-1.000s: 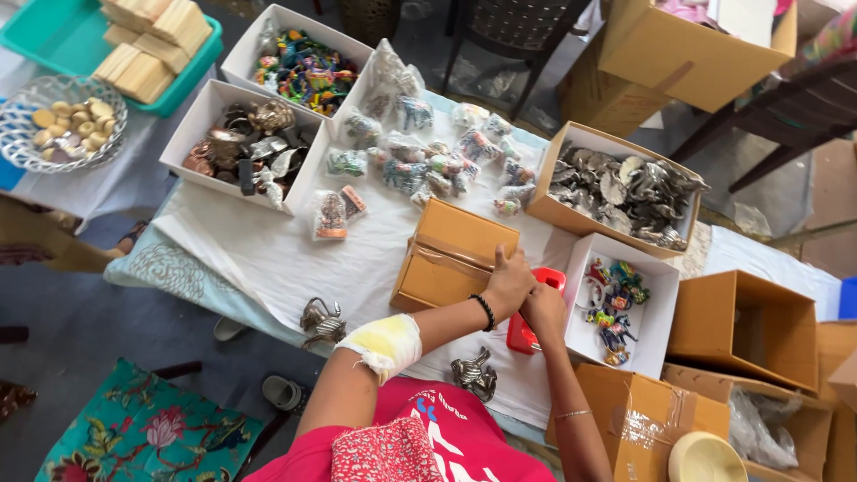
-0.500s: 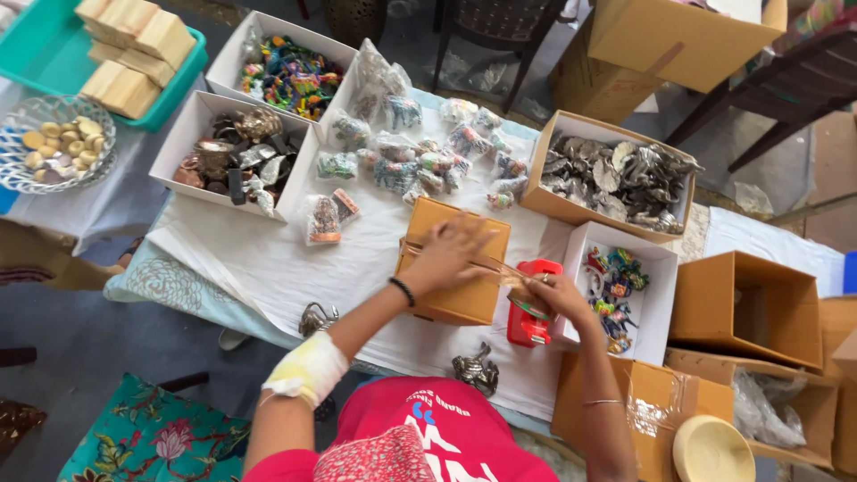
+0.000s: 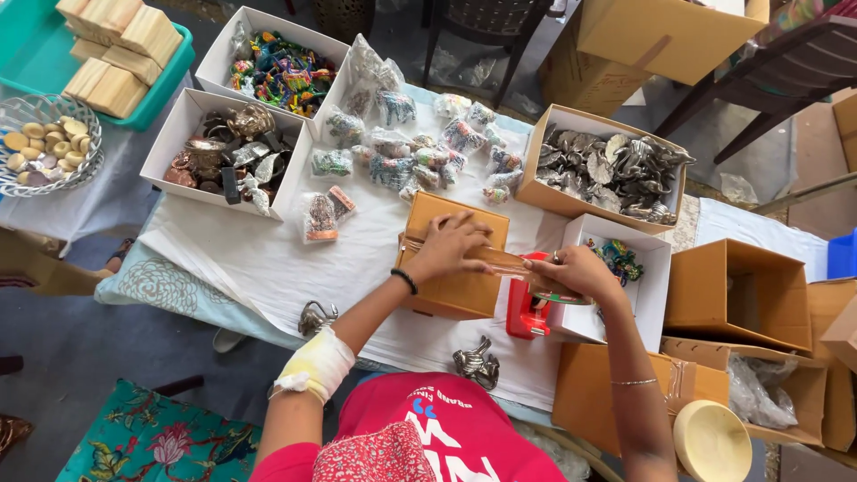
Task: The person seals a cardboard box with clear packing tape using a red tape dispenser and scissors. They then arrange small wrapped items on the table and wrap a silver metal figurine in bubble wrap.
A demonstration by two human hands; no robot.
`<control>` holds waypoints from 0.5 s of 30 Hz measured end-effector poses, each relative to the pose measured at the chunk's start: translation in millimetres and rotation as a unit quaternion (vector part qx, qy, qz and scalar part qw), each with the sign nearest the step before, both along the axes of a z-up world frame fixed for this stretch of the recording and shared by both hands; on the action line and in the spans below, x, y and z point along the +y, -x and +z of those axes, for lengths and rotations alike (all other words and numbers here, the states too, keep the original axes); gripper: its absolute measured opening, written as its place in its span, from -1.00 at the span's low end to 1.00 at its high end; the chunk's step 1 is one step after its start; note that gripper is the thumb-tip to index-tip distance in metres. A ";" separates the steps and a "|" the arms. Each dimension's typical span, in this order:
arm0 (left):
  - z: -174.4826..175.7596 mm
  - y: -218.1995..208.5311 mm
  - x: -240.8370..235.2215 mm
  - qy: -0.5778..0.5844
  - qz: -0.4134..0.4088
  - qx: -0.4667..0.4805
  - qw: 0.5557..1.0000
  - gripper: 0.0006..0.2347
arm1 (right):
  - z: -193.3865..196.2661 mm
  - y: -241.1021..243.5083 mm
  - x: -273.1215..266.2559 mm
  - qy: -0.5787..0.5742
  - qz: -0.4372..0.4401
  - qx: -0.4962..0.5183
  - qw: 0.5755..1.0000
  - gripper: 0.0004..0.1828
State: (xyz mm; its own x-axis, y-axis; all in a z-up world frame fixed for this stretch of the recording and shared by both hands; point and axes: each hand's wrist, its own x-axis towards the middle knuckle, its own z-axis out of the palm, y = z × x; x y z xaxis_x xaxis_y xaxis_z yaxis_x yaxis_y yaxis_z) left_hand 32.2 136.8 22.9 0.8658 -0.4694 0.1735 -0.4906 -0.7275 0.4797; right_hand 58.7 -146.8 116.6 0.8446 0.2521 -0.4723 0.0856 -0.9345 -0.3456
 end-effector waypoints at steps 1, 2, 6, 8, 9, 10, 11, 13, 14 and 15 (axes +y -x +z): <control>-6.2 -6.0 2.8 0.001 -0.001 0.000 1.000 -0.52 | 0.2 0.2 -1.1 0.001 -0.001 0.000 1.000 -0.17; -11.6 -13.8 6.3 0.044 -0.014 0.059 0.997 -0.56 | 1.2 -1.3 -1.4 -0.011 -0.015 -0.001 1.000 -0.19; -23.8 -29.9 13.5 0.098 -0.043 0.142 0.984 -0.60 | -2.3 -6.7 -8.3 -0.029 -0.040 0.011 0.999 -0.18; -9.1 -28.6 16.1 0.068 -0.045 0.137 0.987 -0.62 | 5.6 -6.9 -4.5 -0.032 -0.045 0.015 0.998 -0.17; -1.4 -28.2 17.8 0.038 -0.047 0.132 0.989 -0.62 | 9.4 -7.3 -2.4 -0.036 -0.049 0.020 0.998 -0.15; -4.0 -32.8 24.8 0.038 -0.047 0.132 0.989 -0.62 | 8.7 -8.3 -2.8 -0.036 -0.049 0.019 0.998 -0.15; -6.4 -37.5 32.0 0.057 -0.060 0.146 0.986 -0.64 | 8.0 -9.4 -3.0 -0.027 -0.056 0.025 0.998 -0.16; -10.3 -49.5 48.3 0.079 -0.073 0.159 0.981 -0.65 | 5.5 -11.2 -5.5 -0.016 -0.063 0.030 0.997 -0.17; -12.5 -54.8 57.7 0.071 -0.092 0.194 0.974 -0.65 | 2.7 -10.2 -7.5 -0.028 -0.075 0.038 0.996 -0.21; -14.7 -60.3 67.0 0.064 -0.111 0.229 0.965 -0.65 | -0.2 -9.4 -9.6 -0.040 -0.087 0.046 0.994 -0.25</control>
State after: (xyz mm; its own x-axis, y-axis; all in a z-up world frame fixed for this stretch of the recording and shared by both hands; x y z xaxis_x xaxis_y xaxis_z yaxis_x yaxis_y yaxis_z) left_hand 92.5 203.7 8.2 0.7458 -0.6526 -0.1341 -0.3438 -0.5494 0.7615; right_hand 68.1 -156.4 116.4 0.8327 0.1463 -0.5341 -0.1101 -0.9014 -0.4187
